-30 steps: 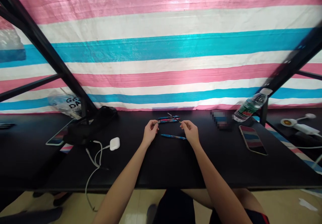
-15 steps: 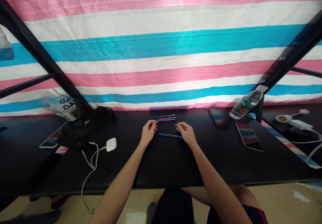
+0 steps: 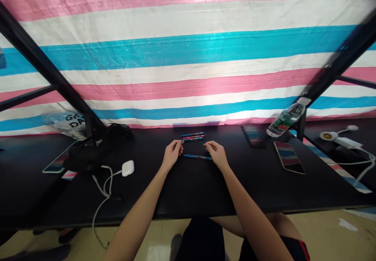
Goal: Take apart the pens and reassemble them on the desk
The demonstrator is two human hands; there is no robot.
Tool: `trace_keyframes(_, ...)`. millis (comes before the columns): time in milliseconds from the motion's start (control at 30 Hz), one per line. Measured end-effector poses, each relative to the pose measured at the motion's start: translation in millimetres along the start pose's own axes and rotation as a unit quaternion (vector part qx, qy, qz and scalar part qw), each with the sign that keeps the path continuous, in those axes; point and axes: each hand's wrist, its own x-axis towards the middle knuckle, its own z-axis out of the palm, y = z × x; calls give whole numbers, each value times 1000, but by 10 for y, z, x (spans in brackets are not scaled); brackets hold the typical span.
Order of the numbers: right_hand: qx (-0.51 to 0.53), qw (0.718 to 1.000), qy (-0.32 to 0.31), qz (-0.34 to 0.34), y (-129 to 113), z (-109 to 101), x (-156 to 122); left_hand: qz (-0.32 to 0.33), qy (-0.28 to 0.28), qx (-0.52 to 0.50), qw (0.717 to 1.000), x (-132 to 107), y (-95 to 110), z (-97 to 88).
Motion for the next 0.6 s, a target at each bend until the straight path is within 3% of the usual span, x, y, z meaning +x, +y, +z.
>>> trace_keyframes(233,16,1000,17,-6,38,-14,24,-4,-6,1,1000,-9,36,0)
trace_keyframes(467,138,989,51,11,47,-4,55,8,-28,18,999,-28,61,-26)
trace_keyframes(600,194,980,39,27,25,3,39,12,-36,20,999,-33,57,-19)
